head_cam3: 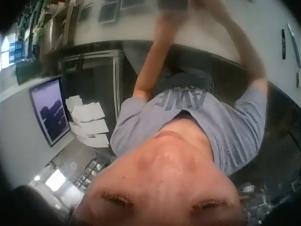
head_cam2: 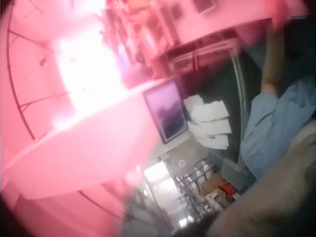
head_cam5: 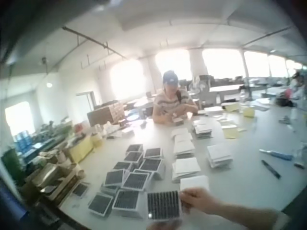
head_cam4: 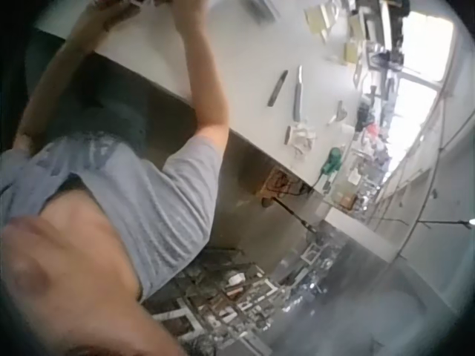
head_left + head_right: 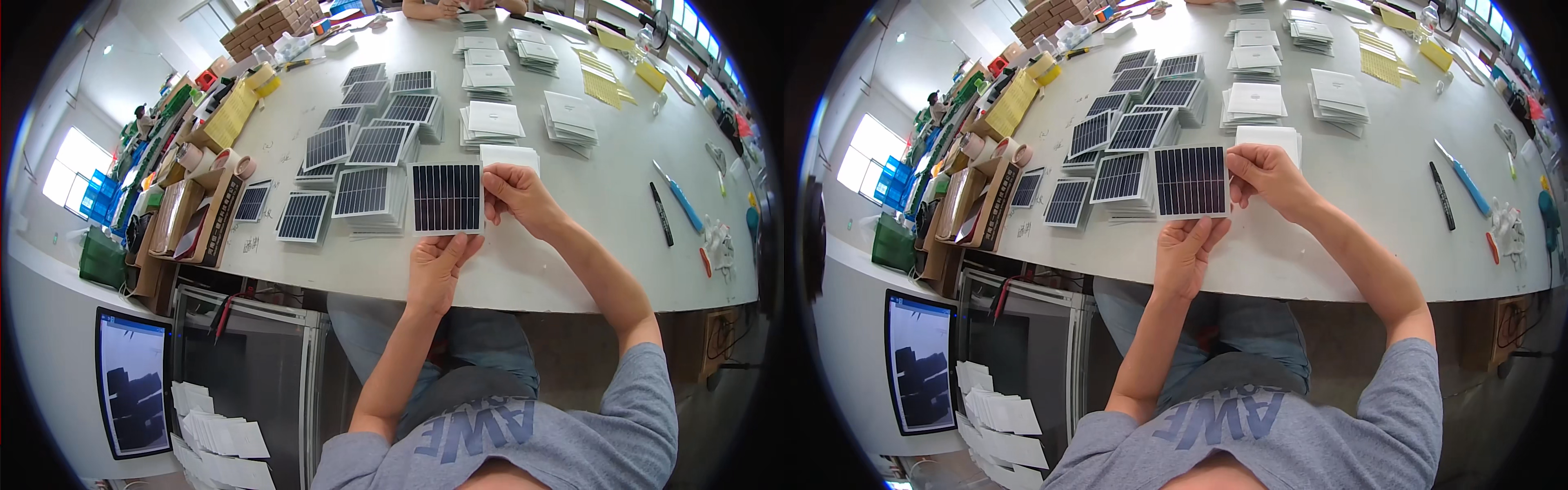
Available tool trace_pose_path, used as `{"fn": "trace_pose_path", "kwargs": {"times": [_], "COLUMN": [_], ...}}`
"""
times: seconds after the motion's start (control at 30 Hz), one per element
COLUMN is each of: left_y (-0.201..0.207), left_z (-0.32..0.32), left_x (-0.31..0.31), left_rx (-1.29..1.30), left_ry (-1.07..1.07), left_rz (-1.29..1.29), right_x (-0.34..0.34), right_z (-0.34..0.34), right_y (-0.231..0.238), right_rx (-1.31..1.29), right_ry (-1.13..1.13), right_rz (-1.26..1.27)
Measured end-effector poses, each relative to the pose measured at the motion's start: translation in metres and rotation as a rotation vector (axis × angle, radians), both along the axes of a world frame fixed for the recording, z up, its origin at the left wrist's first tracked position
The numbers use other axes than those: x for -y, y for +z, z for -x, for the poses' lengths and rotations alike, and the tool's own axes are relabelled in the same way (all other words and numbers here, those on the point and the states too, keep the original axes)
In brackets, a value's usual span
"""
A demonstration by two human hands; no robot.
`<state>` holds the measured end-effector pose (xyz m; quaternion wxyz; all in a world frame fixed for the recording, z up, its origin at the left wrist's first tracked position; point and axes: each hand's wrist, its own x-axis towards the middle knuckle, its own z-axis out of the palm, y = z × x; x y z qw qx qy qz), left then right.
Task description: The person trims the edges of small solar panels using a utility knife, peels backing paper off the panels by hand, and gathers the paper sheets into stacks.
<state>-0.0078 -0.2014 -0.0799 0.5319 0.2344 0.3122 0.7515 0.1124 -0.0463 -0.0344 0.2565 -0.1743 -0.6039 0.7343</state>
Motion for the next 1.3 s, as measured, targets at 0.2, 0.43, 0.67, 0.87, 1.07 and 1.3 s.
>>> {"fn": "trace_pose_path", "kwargs": {"times": [0.2,0.43,0.67,0.87,1.07,1.3], "left_y": [-0.001,0.003,0.001,0.002,-0.01,-0.024], "left_z": [0.015,0.028,0.072,0.085,0.111,0.162], "left_x": [0.011,0.02,0.054,0.071,0.094,0.132], "left_rx": [-0.013,-0.034,-0.268,-0.224,-0.109,-0.108], "left_ry": [0.263,0.37,0.607,0.847,1.129,1.312], "left_rz": [-0.085,-0.125,-0.108,-0.111,-0.111,-0.095], "right_x": [0.024,0.039,0.054,0.081,0.119,0.133], "right_z": [0.006,0.032,0.078,0.124,0.124,0.109], "right_y": [0.008,-0.016,-0.015,-0.02,-0.033,-0.029], "right_rx": [-0.018,0.104,0.016,-0.086,0.027,0.064], "right_ry": [0.02,0.141,0.145,0.239,0.364,0.47], "right_rz": [-0.037,-0.056,-0.051,0.002,-0.046,-0.446]}}
